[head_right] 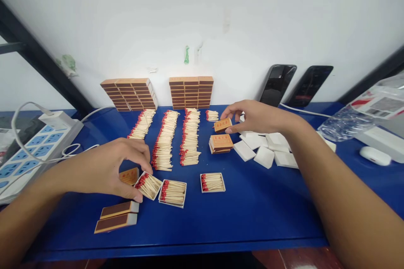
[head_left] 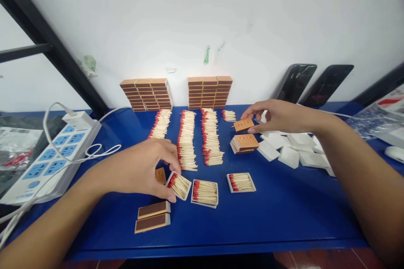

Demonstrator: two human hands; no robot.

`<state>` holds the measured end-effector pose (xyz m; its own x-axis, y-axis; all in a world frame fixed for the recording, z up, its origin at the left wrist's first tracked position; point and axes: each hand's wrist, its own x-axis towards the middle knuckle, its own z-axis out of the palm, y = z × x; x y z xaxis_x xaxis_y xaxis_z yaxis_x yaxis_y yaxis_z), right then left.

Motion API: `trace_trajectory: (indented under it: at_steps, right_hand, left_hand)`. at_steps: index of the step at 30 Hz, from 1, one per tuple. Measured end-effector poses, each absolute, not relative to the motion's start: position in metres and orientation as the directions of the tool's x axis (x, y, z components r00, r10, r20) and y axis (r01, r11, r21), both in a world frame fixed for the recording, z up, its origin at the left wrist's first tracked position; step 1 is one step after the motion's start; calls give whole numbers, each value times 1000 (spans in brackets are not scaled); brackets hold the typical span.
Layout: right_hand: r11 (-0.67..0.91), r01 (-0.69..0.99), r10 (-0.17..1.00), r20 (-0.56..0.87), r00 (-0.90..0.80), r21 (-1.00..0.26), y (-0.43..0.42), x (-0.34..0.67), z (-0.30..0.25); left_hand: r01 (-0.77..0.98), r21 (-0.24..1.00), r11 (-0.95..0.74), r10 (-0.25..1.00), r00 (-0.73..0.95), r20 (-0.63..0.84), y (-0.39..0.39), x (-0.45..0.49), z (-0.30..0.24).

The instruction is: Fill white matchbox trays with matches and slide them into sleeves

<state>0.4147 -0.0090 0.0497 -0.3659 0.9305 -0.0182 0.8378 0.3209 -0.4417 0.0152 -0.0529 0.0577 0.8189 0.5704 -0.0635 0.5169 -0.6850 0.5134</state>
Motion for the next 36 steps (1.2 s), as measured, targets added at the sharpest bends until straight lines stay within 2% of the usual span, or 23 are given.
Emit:
trace_trajectory:
  at_steps: [9,16,20,23,27,31,36]
  right_hand:
    - [295,817,892,-164,-421,-495,-5,421,41]
    - [307,844,948,62,-312,-441,11,411,21]
    - [325,874,945,99,-311,-361,19,406,6]
    - [331,869,943,85,-323,-369,21,402,1]
    - [305,867,952,92,-293,-393,23,393,-1]
    - [356,868,931,204,-301,-345,21,387,2]
    - [334,869,920,327,-216,-366,7,385,16]
  left_hand:
    - [538,517,-666,565,816,-121,-52,15,54]
    - [580,516,-630,612,780,-129,-44,8,61]
    - [637,436,-636,678,731,-79,-34,-6,66]
    - [681,358,-639,711,701,-63,-28,-22,70]
    - [731,314,-606,723,671,-165,-27,-38,73]
    - [765,353,-539,710,638,-299,-31,-35,73]
    - [802,297,-518,726,596,-344,-38,-21,62]
